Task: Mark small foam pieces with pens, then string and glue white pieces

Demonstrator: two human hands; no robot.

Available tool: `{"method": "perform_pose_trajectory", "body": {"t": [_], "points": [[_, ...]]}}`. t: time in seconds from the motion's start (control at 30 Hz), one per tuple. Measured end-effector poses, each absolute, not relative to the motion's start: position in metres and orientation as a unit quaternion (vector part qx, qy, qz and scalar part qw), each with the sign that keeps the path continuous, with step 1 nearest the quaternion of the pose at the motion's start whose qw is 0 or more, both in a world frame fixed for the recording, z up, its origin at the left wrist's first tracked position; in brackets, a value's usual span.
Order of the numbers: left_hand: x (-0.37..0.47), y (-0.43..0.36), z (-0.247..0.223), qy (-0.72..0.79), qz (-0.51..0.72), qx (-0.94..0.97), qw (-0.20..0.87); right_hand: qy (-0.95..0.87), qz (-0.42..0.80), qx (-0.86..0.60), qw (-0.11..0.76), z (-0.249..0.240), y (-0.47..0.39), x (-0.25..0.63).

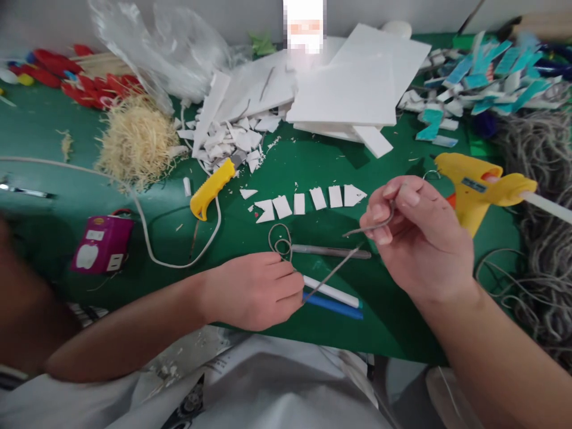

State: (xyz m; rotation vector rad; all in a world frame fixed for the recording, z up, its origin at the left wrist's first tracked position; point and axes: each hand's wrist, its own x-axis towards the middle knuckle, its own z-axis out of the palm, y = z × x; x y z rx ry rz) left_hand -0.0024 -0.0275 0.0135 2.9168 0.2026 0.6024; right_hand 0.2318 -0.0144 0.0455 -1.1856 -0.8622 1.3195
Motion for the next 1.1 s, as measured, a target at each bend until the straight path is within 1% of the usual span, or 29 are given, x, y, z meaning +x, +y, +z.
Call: {"method": "perform_pose_trajectory", "body": {"t": [0.17, 0.27, 0.33, 0.43, 0.47, 0.53, 0.63, 0.73, 0.9, 1.1], "points": [[0.000, -0.030, 0.017, 0.029, 0.208, 0.973, 0.094, -0.299, 0.522, -0.503, 0.620, 0.046, -0.014, 0.243], [-0.002, -0.028, 0.018, 0.053, 0.224, 0.968, 0.095, -0.299, 0.497, -0.508, 0.637, 0.046, -0.012, 0.252], [-0.006, -0.022, 0.018, 0.125, 0.241, 0.960, 0.069, -0.301, 0.508, -0.512, 0.624, 0.047, -0.012, 0.256], [-0.013, -0.008, 0.015, 0.304, 0.248, 0.920, 0.011, -0.317, 0.537, -0.504, 0.597, 0.049, -0.015, 0.255], [-0.016, -0.003, 0.013, 0.351, 0.239, 0.905, -0.011, -0.326, 0.545, -0.497, 0.591, 0.050, -0.016, 0.253], [-0.019, 0.006, 0.007, 0.398, 0.201, 0.894, -0.050, -0.344, 0.554, -0.485, 0.583, 0.050, -0.018, 0.248], [-0.019, 0.015, -0.002, 0.455, 0.126, 0.881, -0.039, -0.359, 0.559, -0.478, 0.574, 0.048, -0.018, 0.240], [-0.016, 0.020, -0.006, 0.469, 0.088, 0.879, -0.012, -0.362, 0.552, -0.479, 0.580, 0.045, -0.017, 0.235], [-0.016, 0.023, -0.005, 0.448, 0.080, 0.890, 0.019, -0.365, 0.531, -0.502, 0.577, 0.043, -0.015, 0.236], [-0.015, 0.021, -0.003, 0.414, 0.141, 0.898, 0.046, -0.360, 0.531, -0.517, 0.567, 0.043, -0.016, 0.238]]}}
